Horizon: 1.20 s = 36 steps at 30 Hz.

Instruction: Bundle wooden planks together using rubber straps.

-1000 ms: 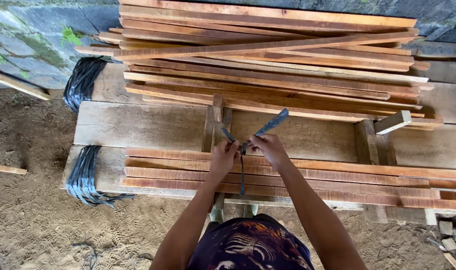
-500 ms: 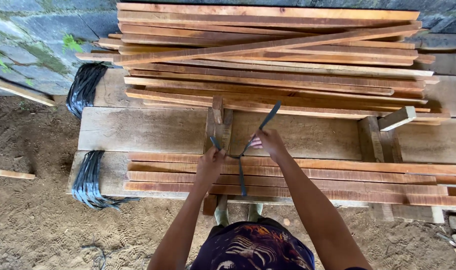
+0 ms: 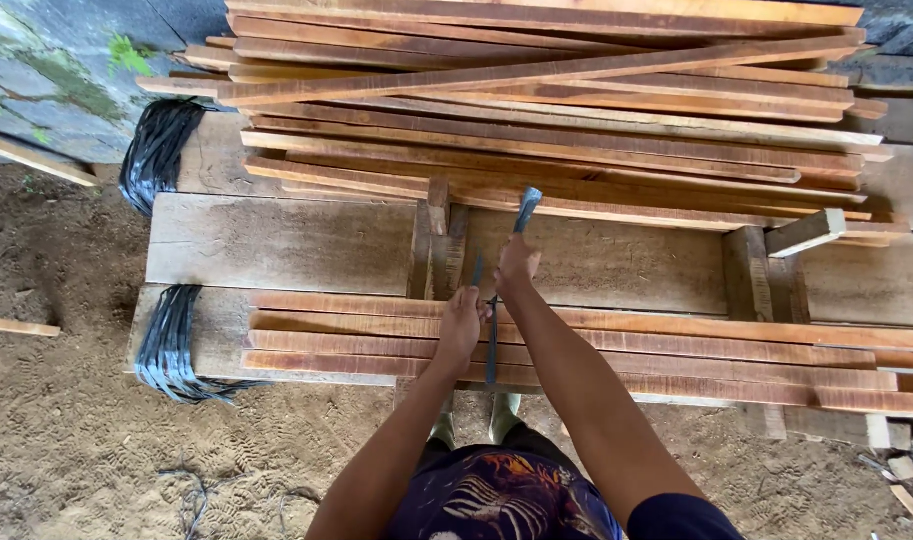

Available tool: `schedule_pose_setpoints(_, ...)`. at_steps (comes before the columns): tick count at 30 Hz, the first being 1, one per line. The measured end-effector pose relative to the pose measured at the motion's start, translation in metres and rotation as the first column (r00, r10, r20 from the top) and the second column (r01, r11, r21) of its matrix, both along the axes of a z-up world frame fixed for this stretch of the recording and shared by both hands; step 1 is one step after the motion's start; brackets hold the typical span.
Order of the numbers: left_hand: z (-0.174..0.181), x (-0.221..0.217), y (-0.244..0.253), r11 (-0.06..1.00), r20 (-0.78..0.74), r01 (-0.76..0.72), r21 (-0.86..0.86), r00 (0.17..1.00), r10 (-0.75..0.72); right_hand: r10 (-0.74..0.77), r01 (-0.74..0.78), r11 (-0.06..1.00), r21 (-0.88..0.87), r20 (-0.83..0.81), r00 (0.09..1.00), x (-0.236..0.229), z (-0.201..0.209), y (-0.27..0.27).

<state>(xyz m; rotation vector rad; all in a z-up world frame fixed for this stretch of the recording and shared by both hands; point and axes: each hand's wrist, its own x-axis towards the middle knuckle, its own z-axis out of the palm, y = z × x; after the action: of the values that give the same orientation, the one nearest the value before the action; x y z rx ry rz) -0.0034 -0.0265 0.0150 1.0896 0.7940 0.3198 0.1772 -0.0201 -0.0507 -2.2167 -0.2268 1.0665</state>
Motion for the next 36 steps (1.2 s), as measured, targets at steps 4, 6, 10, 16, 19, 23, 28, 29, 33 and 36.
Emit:
schedule_pose_setpoints(4,0.02,-0.013,-0.009,0.999,-0.107,-0.019,-0.039,0.994,0.015,0.031,0.013,0.977,-0.213,0.204,0.979,-0.002,-0.052,0.012)
schedule_pose_setpoints(6,0.026,-0.015,-0.014,0.996,-0.11,-0.069,-0.061,0.992,0.062,-0.269,0.289,0.954,-0.082,0.193,0.944,-0.013,-0.06,0.02)
schedule_pose_setpoints(10,0.002,-0.02,-0.025,0.983,-0.181,-0.127,-0.13,0.978,0.102,0.087,0.046,0.965,-0.258,0.481,0.872,-0.026,-0.051,0.018)
schedule_pose_setpoints(16,0.013,-0.026,-0.037,0.997,-0.116,-0.058,0.048,0.991,0.064,-0.153,0.09,0.975,0.204,0.319,0.936,-0.034,-0.033,0.03)
schedule_pose_setpoints(19,0.008,-0.029,-0.038,0.993,-0.077,-0.069,0.097,0.994,0.077,0.305,-0.329,0.944,-0.02,0.43,0.85,-0.027,-0.067,0.025)
schedule_pose_setpoints(23,0.029,-0.026,-0.037,0.992,-0.09,-0.023,0.124,0.995,0.034,0.389,-0.376,0.919,-0.119,0.435,0.812,-0.024,-0.092,0.023)
schedule_pose_setpoints(28,0.033,-0.025,-0.035,0.994,-0.108,-0.09,0.059,0.99,0.096,0.383,-0.533,0.828,-0.176,0.871,0.308,-0.01,-0.187,0.018)
schedule_pose_setpoints(29,0.032,-0.025,-0.034,0.994,-0.12,-0.092,0.051,0.988,0.098,0.347,-0.545,0.824,-0.151,0.896,0.277,-0.01,-0.185,0.019)
schedule_pose_setpoints(33,0.023,-0.027,-0.036,0.996,-0.13,-0.085,0.008,0.988,0.085,0.035,-0.07,0.992,0.101,0.31,0.95,-0.021,-0.099,0.025)
schedule_pose_setpoints(36,0.002,-0.032,-0.038,0.997,-0.137,-0.007,0.075,0.99,0.017,0.523,-0.464,0.849,-0.253,0.527,0.67,-0.011,-0.108,0.021)
